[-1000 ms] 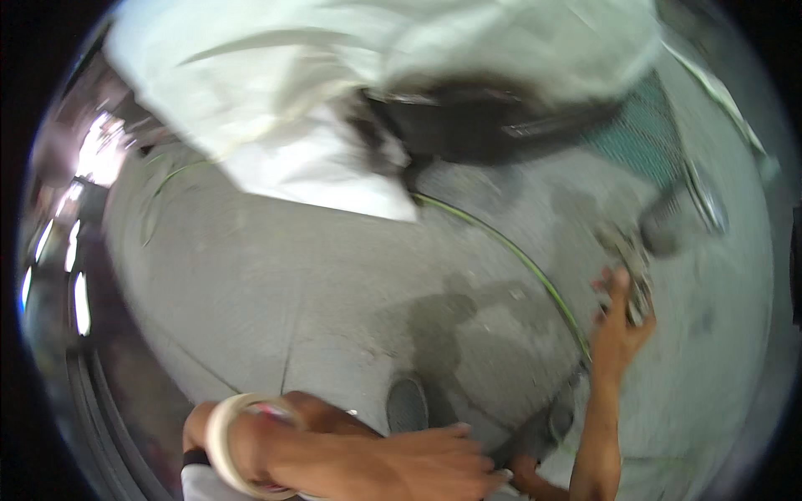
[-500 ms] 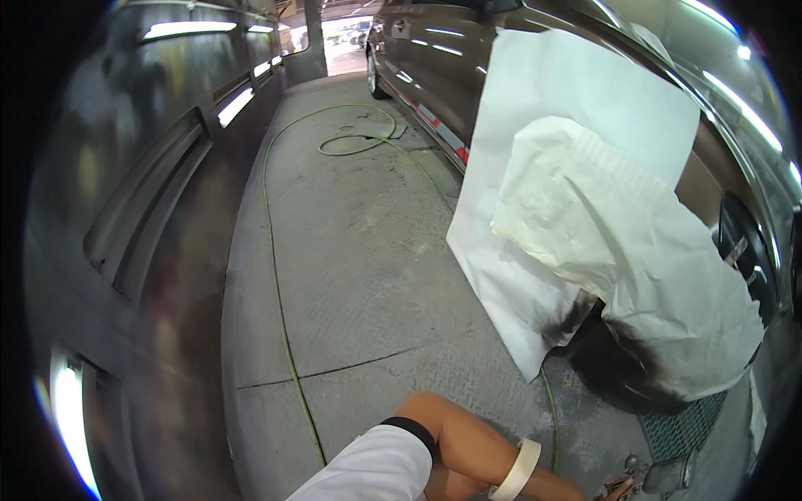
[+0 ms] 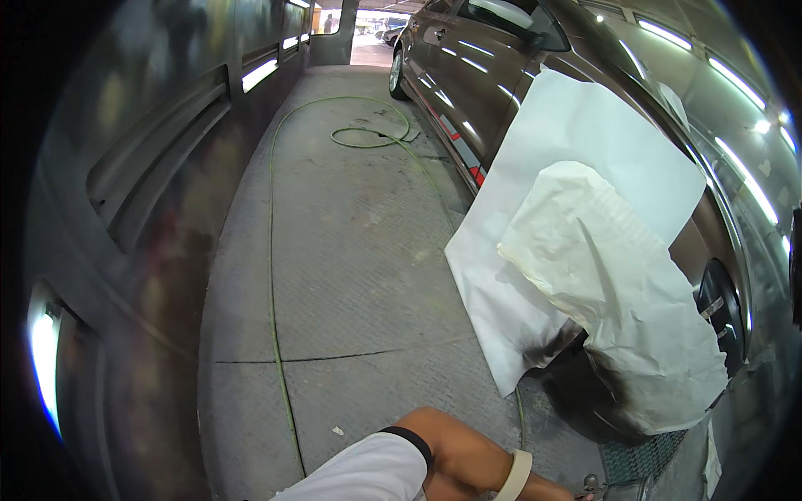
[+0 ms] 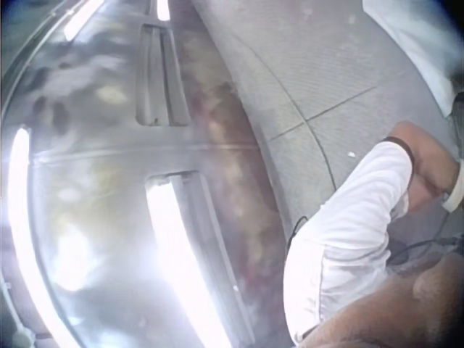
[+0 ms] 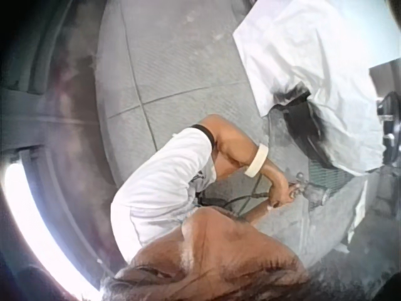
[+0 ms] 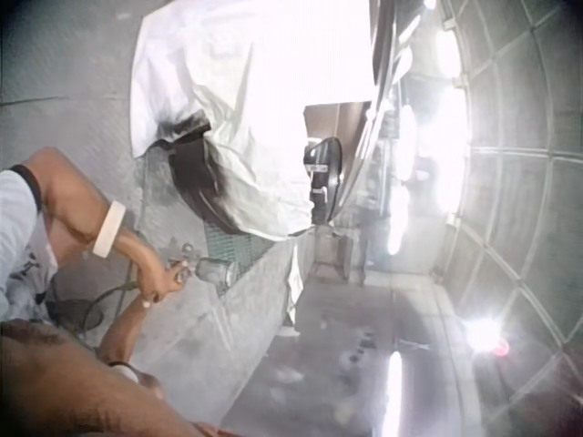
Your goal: The person prepares paint by pouring liquid from a can into a spray gun cup and adding water from a bottle. They then walk to a car in a paint booth and spray paint the front bumper area, which is partially covered with masking paper.
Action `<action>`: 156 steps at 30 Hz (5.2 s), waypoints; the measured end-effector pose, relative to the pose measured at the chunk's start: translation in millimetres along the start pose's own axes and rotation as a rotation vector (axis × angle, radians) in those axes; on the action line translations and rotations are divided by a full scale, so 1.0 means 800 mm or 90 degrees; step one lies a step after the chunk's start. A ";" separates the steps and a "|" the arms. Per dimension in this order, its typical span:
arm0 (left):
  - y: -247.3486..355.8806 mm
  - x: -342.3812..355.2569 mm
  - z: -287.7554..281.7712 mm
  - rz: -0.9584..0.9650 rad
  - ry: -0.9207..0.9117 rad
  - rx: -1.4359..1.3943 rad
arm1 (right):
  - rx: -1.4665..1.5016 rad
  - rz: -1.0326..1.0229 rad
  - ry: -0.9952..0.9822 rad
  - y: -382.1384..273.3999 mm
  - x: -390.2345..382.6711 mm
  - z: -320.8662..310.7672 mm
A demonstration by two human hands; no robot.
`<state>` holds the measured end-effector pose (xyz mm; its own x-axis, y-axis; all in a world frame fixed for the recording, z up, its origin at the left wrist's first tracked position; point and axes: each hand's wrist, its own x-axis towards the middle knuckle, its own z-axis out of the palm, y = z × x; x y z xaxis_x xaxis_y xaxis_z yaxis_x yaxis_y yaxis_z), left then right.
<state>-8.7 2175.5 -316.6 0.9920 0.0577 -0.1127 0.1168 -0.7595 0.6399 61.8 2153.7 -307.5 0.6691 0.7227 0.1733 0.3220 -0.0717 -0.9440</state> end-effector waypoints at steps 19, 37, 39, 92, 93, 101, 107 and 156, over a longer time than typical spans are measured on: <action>-0.062 -0.006 -0.010 -0.128 0.147 -0.189 | -0.085 0.005 0.035 -0.013 -0.011 -0.036; -0.058 0.008 0.050 -0.107 0.069 -0.614 | 0.047 0.112 0.034 0.012 -0.001 -0.048; -0.054 0.011 0.053 -0.125 0.064 -0.646 | 0.064 0.111 0.045 0.014 -0.001 -0.046; -0.110 -0.200 0.137 -0.707 0.057 -0.601 | 0.119 0.076 -0.051 0.121 0.052 -0.042; -0.101 -0.212 0.159 -0.726 0.045 -0.633 | 0.112 0.094 -0.072 0.129 0.055 -0.042; -0.031 -0.257 0.232 -0.819 -0.042 -0.838 | 0.116 0.125 -0.073 0.179 0.092 -0.038; -0.033 -0.267 0.257 -0.855 -0.112 -0.811 | 0.090 0.092 -0.063 0.203 0.112 -0.035; -0.031 -0.247 0.383 -0.767 0.090 -0.778 | 0.049 -0.061 -0.129 0.080 0.025 0.061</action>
<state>-222.7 1984.4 -543.3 0.3131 0.2833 -0.9065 0.6401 0.6422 0.4217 63.2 2197.1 -378.3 0.4873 0.8474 0.2109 0.3208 0.0509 -0.9458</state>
